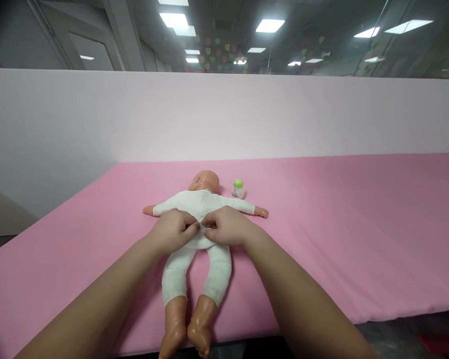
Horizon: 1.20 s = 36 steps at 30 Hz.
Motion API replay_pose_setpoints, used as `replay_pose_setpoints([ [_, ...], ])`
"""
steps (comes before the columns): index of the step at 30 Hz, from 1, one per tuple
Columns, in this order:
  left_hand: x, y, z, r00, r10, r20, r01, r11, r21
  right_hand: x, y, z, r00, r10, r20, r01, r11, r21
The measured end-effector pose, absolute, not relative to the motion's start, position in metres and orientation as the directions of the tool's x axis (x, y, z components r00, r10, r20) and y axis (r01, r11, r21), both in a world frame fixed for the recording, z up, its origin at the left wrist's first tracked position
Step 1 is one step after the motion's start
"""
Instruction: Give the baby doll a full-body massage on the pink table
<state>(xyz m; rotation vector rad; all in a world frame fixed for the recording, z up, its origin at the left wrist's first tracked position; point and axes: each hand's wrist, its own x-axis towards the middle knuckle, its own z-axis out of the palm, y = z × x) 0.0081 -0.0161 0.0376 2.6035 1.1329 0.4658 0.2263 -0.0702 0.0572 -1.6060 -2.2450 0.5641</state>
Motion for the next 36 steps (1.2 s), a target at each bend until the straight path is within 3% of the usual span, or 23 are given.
replay_pose_setpoints([
  [3,0.007,-0.016,0.039,0.64,0.707,0.301,0.619,-0.706,0.344,0.228,-0.068,0.055,-0.337,0.931,0.14,0.75,0.355,-0.558],
  [6,0.009,-0.016,0.037,0.63,0.659,0.411,0.587,-0.751,0.303,0.229,-0.065,0.052,-0.254,0.939,0.23,0.787,0.339,-0.515],
  [12,0.019,-0.015,0.025,0.686,0.68,0.258,0.62,-0.732,0.283,0.225,-0.063,0.044,-0.305,0.951,0.049,0.834,0.291,-0.468],
  [16,0.018,-0.013,0.025,0.676,0.706,0.209,0.635,-0.703,0.32,0.225,-0.063,0.042,-0.32,0.946,0.045,0.83,0.303,-0.468],
  [21,0.012,-0.011,0.031,0.597,0.787,0.154,0.69,-0.602,0.402,0.226,-0.059,0.041,-0.315,0.948,0.051,0.769,0.286,-0.572],
  [24,0.013,-0.011,0.032,0.57,0.798,0.196,0.708,-0.598,0.376,0.225,-0.056,0.039,-0.296,0.95,0.1,0.726,0.292,-0.622],
  [30,0.019,-0.017,0.026,0.552,0.722,0.418,0.718,-0.666,0.202,0.223,-0.052,0.032,-0.143,0.937,0.317,0.799,0.299,-0.522],
  [36,0.023,-0.017,0.015,0.571,0.758,0.317,0.73,-0.645,0.227,0.218,-0.049,0.019,-0.224,0.947,0.229,0.814,0.311,-0.491],
])
